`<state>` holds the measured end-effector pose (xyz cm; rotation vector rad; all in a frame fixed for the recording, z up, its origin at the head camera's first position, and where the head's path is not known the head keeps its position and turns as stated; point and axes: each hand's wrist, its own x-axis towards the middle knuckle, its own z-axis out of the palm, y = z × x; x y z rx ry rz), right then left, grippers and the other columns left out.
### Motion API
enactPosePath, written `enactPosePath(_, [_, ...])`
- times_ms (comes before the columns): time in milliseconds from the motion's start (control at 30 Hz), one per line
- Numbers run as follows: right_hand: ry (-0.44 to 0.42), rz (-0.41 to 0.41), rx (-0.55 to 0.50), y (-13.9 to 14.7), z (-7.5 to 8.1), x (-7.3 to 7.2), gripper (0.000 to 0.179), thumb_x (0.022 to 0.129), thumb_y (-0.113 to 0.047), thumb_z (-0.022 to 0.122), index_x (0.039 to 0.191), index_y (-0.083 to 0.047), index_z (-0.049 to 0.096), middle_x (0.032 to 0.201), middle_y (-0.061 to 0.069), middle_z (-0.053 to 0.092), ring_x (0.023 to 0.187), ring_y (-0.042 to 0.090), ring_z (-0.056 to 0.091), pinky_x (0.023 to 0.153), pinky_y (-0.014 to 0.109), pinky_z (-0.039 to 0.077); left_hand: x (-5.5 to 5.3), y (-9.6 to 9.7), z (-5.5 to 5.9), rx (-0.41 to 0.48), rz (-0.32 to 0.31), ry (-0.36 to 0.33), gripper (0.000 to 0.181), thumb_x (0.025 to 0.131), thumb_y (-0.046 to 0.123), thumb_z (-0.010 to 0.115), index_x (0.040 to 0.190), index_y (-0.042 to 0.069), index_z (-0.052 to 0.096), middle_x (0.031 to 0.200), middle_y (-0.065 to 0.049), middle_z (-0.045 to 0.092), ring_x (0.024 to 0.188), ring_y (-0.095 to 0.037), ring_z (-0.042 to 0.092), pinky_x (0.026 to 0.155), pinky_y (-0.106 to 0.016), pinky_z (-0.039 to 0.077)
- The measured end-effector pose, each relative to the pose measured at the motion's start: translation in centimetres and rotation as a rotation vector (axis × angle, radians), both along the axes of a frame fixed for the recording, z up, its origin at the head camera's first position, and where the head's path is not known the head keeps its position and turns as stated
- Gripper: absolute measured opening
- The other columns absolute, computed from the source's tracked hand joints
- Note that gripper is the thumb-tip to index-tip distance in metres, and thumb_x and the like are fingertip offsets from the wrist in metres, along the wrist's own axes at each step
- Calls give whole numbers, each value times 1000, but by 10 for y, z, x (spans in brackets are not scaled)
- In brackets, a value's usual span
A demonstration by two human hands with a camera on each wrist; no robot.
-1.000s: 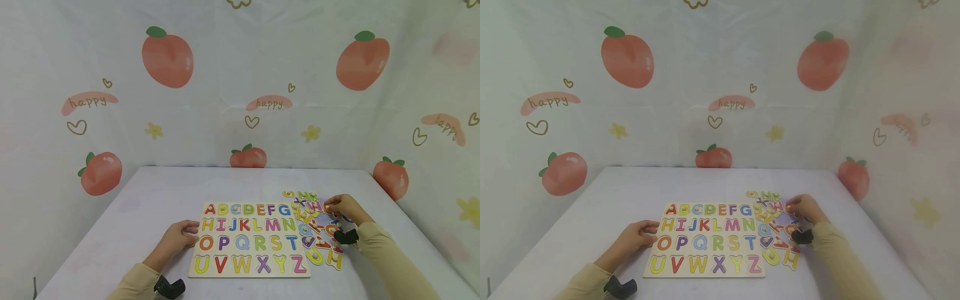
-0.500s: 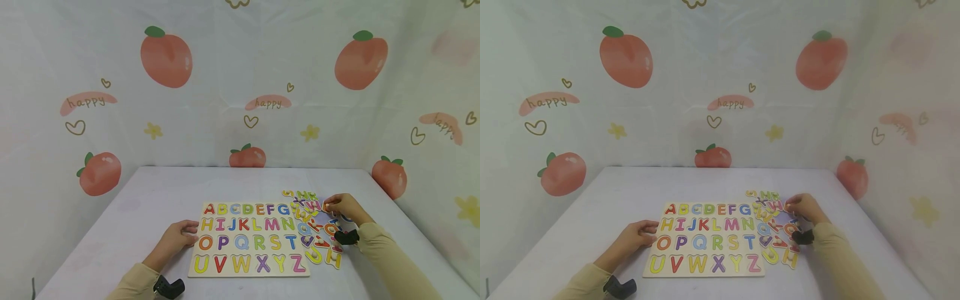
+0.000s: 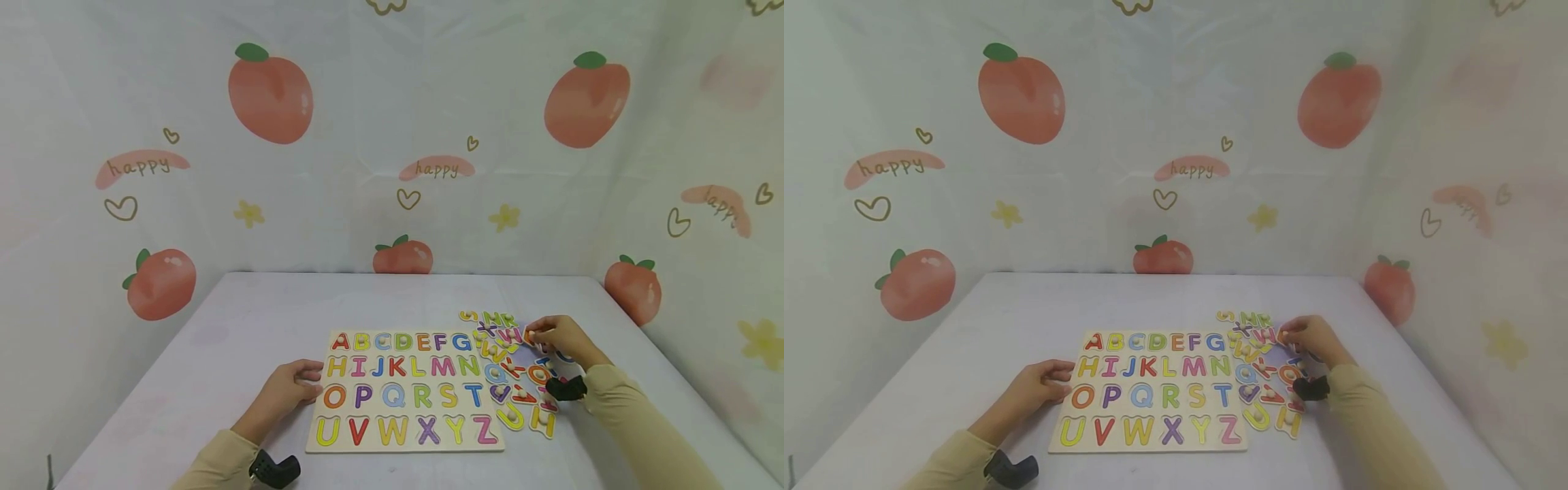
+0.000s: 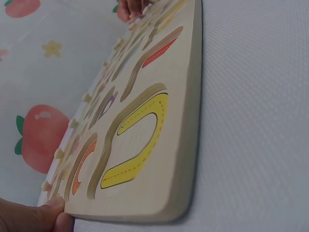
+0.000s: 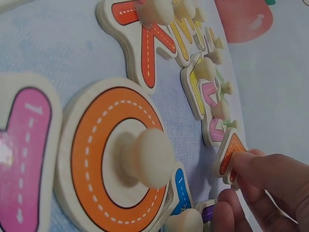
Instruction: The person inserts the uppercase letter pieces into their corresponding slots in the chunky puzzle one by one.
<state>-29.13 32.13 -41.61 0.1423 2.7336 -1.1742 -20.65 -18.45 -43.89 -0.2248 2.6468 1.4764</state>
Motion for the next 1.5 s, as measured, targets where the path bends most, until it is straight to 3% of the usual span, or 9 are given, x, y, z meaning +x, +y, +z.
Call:
enactPosePath(233, [27, 9, 5, -4, 7, 4, 28, 92, -12, 63, 114, 4, 64, 98, 13, 63, 75, 20, 54, 64, 29, 46, 0, 0, 1, 0, 6, 0, 44, 80, -2, 71, 123, -1, 61, 99, -9, 65, 77, -14, 58, 65, -25, 55])
enactPosePath(400, [43, 25, -8, -7, 11, 5, 28, 92, -10, 61, 115, 6, 63, 94, 9, 65, 74, 21, 54, 64, 30, 47, -1, 0, 2, -8, 5, -1, 44, 80, -1, 71, 123, -1, 60, 100, -9, 65, 78, -14, 58, 66, -25, 55])
enactPosePath(633, [79, 57, -5, -18, 18, 1, 31, 92, -20, 64, 116, 0, 65, 112, 18, 64, 94, 27, 58, 77, 33, 53, 0, -1, 1, -3, -1, 3, 44, 81, 0, 71, 124, -1, 60, 100, -8, 65, 78, -14, 58, 66, -25, 55])
enactPosePath(900, [150, 135, -24, -51, 26, -8, 31, 90, -27, 68, 111, -5, 69, 107, 11, 68, 95, 25, 62, 76, 32, 52, 1, -2, 1, -13, -7, 9, 44, 81, 1, 71, 124, -1, 61, 101, -8, 65, 79, -14, 58, 66, -25, 53])
enactPosePath(1233, [176, 179, -134, -96, 28, -13, 24, 91, -19, 67, 110, -5, 70, 107, 12, 69, 95, 31, 66, 82, 40, 56, -1, -1, 1, -19, 3, -4, 44, 81, 1, 72, 124, 1, 61, 101, -8, 66, 79, -15, 58, 65, -24, 53])
enactPosePath(1500, [226, 265, -201, -131, 17, -19, 17, 89, -14, 69, 102, -3, 70, 96, 9, 68, 87, 23, 68, 75, 33, 58, -2, -1, -1, -7, -6, -17, 46, 80, 0, 72, 124, -1, 60, 102, -10, 66, 78, -14, 59, 66, -26, 55])
